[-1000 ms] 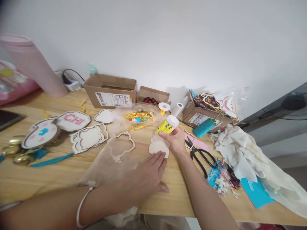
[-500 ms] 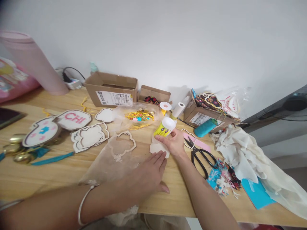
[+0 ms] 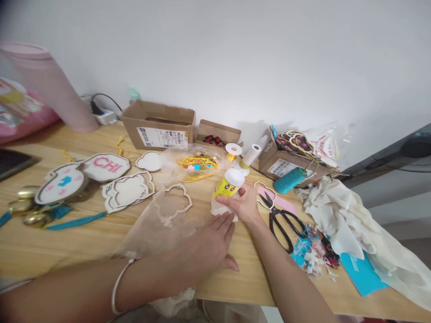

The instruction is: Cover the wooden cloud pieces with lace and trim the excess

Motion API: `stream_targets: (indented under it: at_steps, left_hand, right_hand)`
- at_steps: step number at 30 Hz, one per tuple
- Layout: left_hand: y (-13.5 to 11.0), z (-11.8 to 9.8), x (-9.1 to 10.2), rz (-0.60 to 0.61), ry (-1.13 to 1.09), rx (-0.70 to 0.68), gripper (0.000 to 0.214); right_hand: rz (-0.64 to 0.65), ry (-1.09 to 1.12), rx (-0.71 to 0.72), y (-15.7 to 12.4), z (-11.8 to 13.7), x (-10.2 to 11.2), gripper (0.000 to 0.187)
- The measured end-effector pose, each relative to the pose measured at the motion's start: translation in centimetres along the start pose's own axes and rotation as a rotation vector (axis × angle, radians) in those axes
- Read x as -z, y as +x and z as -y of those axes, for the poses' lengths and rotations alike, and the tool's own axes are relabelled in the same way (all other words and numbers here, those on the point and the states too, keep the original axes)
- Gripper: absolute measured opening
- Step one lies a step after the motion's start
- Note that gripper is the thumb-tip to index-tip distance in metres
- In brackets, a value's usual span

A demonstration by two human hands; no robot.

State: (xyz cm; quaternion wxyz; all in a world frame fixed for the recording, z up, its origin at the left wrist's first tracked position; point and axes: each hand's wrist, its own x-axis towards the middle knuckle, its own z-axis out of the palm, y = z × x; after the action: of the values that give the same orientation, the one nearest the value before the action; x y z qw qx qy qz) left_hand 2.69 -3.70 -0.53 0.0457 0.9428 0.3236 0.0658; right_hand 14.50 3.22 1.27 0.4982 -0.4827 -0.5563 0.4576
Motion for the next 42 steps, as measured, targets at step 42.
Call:
stream_targets:
  at_steps: [42]
  left_hand:
    - [-0.11, 0.2, 0.47, 0.0, 0.045, -0.019, 0.078]
  right_hand:
    - [0.151, 0.012, 0.006, 0.12, 0.06, 0.61, 0.027]
